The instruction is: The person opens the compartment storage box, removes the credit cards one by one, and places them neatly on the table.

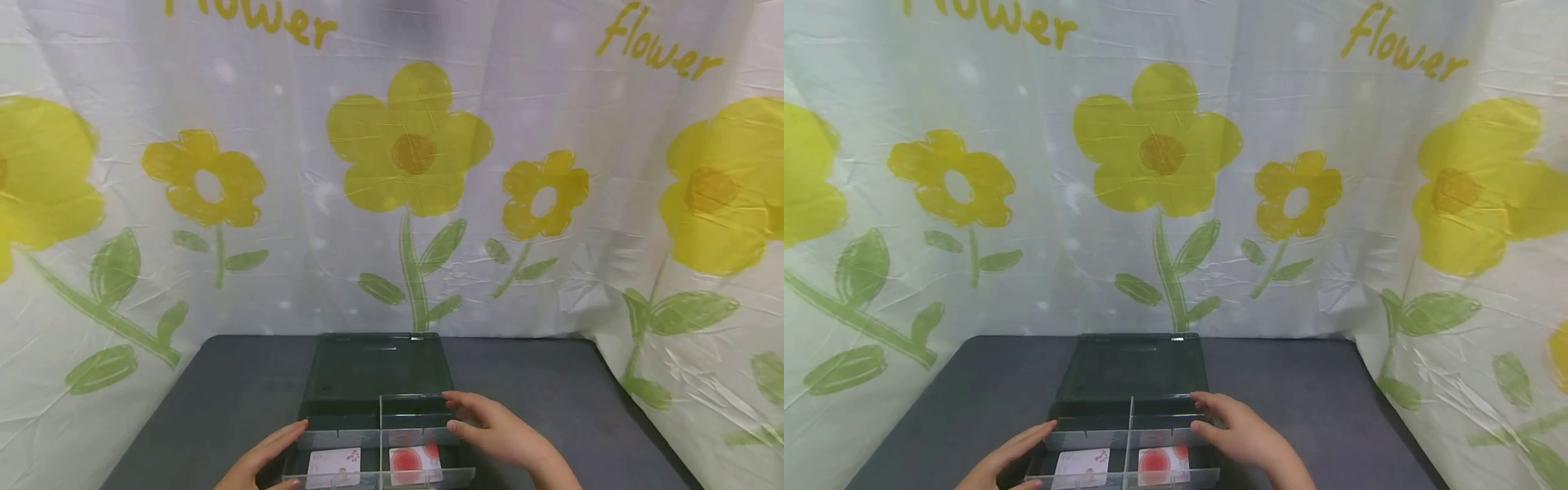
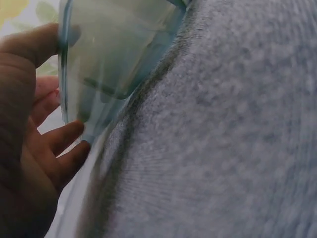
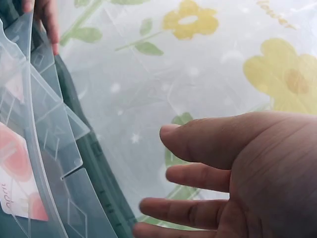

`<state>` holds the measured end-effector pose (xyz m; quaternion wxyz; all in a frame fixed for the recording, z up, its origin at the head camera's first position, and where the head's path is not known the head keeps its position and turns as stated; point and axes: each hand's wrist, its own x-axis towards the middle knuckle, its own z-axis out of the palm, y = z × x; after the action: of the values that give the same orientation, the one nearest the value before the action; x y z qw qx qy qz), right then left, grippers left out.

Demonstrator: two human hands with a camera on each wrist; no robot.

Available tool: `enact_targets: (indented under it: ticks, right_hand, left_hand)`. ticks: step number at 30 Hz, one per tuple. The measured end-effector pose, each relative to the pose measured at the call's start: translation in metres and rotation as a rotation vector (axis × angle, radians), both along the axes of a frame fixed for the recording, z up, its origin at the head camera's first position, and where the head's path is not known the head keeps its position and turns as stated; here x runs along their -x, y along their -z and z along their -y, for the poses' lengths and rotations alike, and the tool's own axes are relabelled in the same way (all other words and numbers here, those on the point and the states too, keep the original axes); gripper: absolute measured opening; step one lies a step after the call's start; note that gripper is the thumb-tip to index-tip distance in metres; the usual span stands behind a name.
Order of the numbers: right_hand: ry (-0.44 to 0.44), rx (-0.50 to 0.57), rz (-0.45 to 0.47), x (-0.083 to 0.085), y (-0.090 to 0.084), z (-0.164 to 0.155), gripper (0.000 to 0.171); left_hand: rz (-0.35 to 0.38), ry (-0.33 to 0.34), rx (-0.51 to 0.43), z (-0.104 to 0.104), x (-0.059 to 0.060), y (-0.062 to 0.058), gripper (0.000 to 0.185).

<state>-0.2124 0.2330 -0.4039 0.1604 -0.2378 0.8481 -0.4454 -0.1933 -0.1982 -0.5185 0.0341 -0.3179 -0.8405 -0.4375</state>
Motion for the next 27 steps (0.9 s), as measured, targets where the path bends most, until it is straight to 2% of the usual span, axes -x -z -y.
enact_targets:
  ticks: [1,4,8,12,14,18,24,27]
  right_hand:
    - [-0.007,0.004,0.006,0.000,0.000,0.001,0.051]
    - [-0.021,-0.006,0.000,-0.002,0.002,0.005,0.046]
    - [-0.033,-0.068,-0.009,-0.002,0.008,0.012,0.044]
    - [-0.027,-0.126,0.002,-0.002,0.016,0.024,0.039]
    - [-0.033,-0.154,-0.011,-0.003,0.021,0.030,0.033]
    - [-0.016,-0.230,-0.095,-0.005,0.031,0.041,0.022]
    - [0.110,-0.319,-0.206,-0.010,0.043,0.056,0.024]
    - [0.132,-0.313,-0.213,-0.011,0.046,0.061,0.026]
  left_hand:
    - [-0.008,-0.028,0.015,0.001,-0.001,0.001,0.065]
    - [0.028,-0.090,0.026,0.001,-0.002,0.002,0.062]
    - [0.068,-0.134,0.031,-0.001,-0.004,0.003,0.062]
    - [0.096,-0.152,0.013,-0.002,-0.005,0.003,0.061]
    - [0.067,-0.143,0.006,-0.002,-0.005,0.004,0.061]
    - [-0.024,-0.106,-0.007,-0.001,-0.005,0.006,0.061]
    - [0.024,-0.092,-0.026,-0.002,-0.005,0.003,0.061]
    - [0.010,-0.075,-0.031,-0.002,-0.006,0.002,0.061]
